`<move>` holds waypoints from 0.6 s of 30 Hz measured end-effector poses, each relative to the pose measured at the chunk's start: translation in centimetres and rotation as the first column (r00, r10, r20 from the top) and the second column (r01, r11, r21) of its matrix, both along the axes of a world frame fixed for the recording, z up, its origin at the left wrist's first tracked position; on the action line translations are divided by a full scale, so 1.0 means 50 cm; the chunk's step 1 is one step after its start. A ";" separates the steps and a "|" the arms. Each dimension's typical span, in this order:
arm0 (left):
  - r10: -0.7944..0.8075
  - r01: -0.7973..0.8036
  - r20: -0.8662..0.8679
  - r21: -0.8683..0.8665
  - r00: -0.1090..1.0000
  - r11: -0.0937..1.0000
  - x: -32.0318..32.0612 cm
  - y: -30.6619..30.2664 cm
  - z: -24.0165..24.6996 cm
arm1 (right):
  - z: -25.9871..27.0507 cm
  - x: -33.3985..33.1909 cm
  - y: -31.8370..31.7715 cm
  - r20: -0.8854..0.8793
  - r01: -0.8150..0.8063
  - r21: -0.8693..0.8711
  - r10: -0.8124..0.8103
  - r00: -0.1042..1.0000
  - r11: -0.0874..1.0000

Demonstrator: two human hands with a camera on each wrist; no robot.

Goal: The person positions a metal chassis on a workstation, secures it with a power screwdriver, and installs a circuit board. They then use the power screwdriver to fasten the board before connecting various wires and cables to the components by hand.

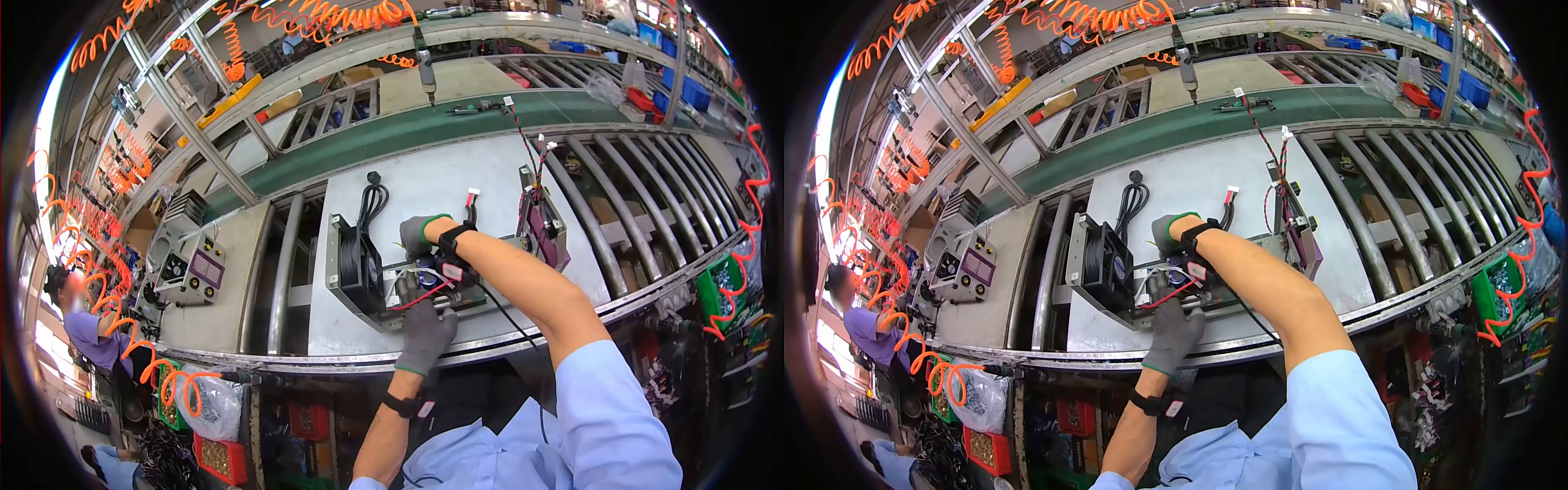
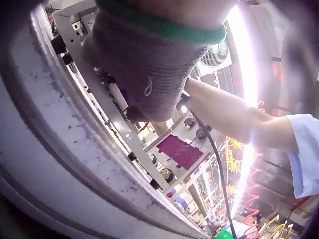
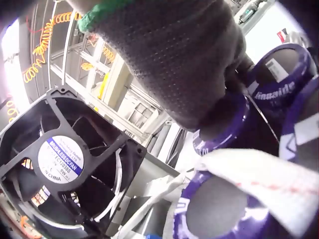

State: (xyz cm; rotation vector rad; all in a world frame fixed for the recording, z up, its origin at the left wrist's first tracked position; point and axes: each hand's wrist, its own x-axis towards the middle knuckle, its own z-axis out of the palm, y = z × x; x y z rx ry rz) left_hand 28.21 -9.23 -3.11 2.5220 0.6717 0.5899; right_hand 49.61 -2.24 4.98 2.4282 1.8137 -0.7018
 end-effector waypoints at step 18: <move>0.041 -0.070 -0.290 -0.091 0.956 0.993 0.008 0.008 0.095 | 0.012 0.001 0.017 -0.179 -0.105 -0.120 0.082 0.980 0.987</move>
